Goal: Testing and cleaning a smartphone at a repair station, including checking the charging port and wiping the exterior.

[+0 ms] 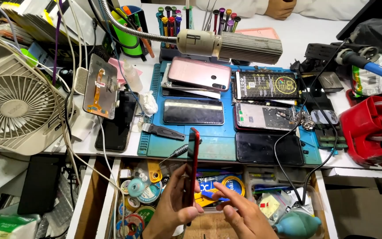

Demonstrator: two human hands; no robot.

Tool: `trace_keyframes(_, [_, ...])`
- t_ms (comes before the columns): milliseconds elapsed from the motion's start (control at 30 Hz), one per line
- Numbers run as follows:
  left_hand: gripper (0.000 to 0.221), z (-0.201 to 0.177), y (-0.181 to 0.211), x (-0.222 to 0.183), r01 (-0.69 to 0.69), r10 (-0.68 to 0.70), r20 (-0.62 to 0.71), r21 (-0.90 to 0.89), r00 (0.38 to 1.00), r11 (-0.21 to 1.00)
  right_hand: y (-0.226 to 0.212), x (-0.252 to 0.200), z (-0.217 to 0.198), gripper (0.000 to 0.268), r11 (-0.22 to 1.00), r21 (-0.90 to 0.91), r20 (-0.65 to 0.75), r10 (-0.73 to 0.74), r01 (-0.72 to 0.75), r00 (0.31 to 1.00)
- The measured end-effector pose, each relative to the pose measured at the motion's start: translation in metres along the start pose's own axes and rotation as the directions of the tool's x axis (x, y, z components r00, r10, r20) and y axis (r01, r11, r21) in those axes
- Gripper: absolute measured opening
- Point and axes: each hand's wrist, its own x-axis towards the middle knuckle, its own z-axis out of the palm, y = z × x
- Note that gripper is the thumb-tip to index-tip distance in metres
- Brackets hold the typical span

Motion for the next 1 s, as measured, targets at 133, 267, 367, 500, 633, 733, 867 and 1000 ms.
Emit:
trace_keyframes(133, [0.107,0.005,-0.021,0.005,-0.286,0.290,0.003,0.173,0.957,0.943,-0.011,0.008,0.021,0.080,0.973,0.206,-0.019,-0.106,0.108,0.994])
trace_keyframes(267, [0.115,0.005,-0.019,-0.001,-0.157,0.191,-0.045,0.399,0.981,0.904,0.002,0.024,0.031,0.059,0.945,0.308,-0.267,-0.027,0.112,0.963])
trace_keyframes(367, [0.096,0.005,-0.007,-0.004,-0.168,0.129,0.150,0.285,0.980,0.944,-0.004,0.021,0.019,0.057,0.867,0.499,-0.273,0.144,0.012,0.951])
trace_keyframes(500, [0.082,-0.008,-0.011,0.000,-0.213,0.097,0.355,0.305,0.930,0.928,-0.007,0.023,0.015,0.066,0.780,0.626,-0.254,0.209,-0.005,0.944])
trace_keyframes(633, [0.086,-0.003,0.003,-0.002,-0.151,0.017,0.356,0.352,0.935,0.924,0.010,0.021,0.018,0.073,0.738,0.674,-0.187,0.204,-0.026,0.961])
trace_keyframes(733, [0.091,-0.008,-0.003,0.002,-0.225,0.042,0.401,0.422,0.915,0.878,0.030,0.024,0.019,0.105,0.705,0.710,0.009,-0.011,0.001,1.000])
trace_keyframes(867, [0.084,-0.005,-0.008,0.000,-0.485,0.180,0.515,0.553,0.838,0.678,0.033,0.026,0.025,0.127,0.687,0.723,0.076,-0.175,0.067,0.982])
trace_keyframes(1000, [0.082,-0.002,-0.003,-0.002,-0.497,0.191,0.509,0.575,0.839,0.650,0.018,0.023,0.025,0.130,0.619,0.785,0.104,-0.128,-0.002,0.986])
